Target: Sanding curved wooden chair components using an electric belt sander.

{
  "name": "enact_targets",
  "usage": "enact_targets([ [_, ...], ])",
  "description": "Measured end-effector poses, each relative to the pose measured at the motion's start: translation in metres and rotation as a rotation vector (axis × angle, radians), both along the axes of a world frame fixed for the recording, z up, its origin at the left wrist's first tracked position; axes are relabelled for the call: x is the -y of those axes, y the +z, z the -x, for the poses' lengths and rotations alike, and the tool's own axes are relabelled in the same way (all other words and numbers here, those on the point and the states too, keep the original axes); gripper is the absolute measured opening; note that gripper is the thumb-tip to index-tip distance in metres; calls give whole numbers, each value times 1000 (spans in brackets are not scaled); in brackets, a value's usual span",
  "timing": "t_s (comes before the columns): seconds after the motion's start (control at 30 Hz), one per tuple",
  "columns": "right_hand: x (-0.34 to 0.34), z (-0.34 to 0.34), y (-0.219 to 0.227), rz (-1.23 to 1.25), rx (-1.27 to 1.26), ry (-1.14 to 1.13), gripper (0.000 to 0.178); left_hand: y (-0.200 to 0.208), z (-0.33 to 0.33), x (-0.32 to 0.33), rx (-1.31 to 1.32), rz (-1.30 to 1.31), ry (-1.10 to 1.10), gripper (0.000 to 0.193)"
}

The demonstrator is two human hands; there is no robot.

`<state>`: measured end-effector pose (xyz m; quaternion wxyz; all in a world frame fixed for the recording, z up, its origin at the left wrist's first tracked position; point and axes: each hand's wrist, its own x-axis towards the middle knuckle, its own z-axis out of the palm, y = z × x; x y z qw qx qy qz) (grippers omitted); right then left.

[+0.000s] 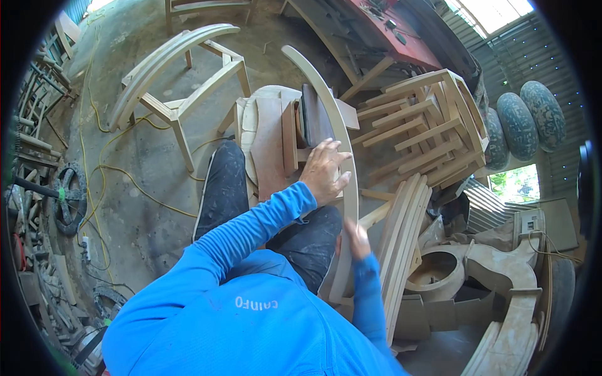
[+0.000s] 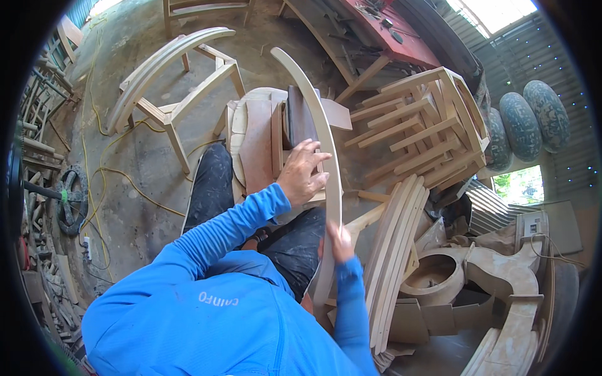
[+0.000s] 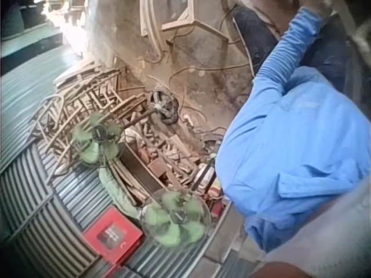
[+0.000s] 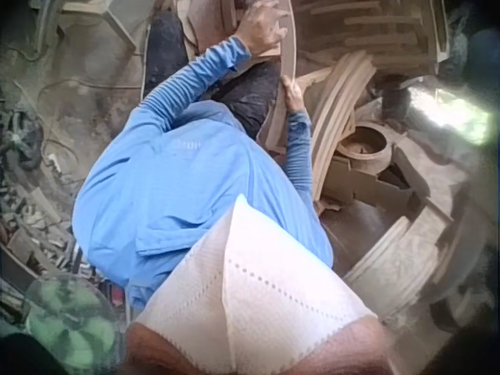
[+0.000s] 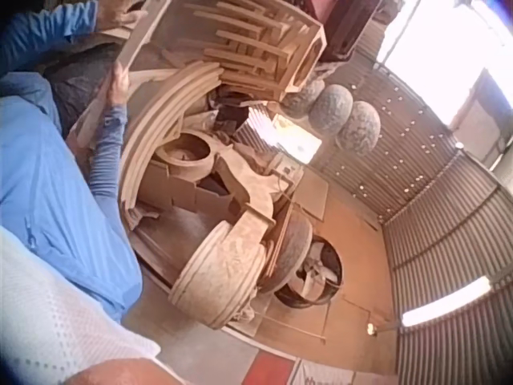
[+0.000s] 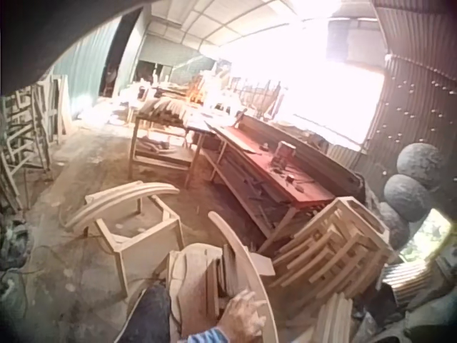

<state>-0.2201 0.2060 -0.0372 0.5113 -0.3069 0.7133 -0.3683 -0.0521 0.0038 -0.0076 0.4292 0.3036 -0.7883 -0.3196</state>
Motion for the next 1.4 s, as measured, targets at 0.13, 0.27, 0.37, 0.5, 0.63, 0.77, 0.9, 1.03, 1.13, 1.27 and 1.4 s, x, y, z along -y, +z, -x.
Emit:
enact_targets([
  [0.13, -175, -22, 20, -178, 297, -280, 55, 2, 38, -11, 225, 73, -71, 66],
  [0.27, -253, -62, 63, -194, 315, -350, 56, -7, 59, -34, 336, 74, -175, 68],
  [0.37, -266, -68, 74, -222, 237, -332, 57, -13, 58, -55, 406, -62, -253, 69],
  [0.5, -220, -45, 72, -202, 47, -295, 51, -22, 45, -62, 294, -80, -225, 70],
  [0.63, -99, 3, 52, -171, -96, -144, 48, -13, 22, -51, 263, -158, -169, 69],
  [0.77, 54, 45, 35, -93, -224, -11, 48, -20, -5, -35, 218, -126, -24, 66],
  [0.9, 192, 63, 31, -41, -530, 66, 58, -20, -29, -26, 256, -147, 32, 65],
  [1.03, 256, 28, 46, -65, -674, 115, 59, -20, -47, -27, 261, -168, 63, 64],
  [1.13, 234, 50, 0, 119, -1015, 134, 53, -18, -36, -35, 252, -113, 19, 64],
  [1.27, 110, 31, -48, 154, -943, 186, 54, -22, -32, -36, 278, -63, -4, 66],
  [1.4, -76, 12, -47, 134, -924, 44, 41, -1, -10, -30, 325, 42, -109, 70],
])
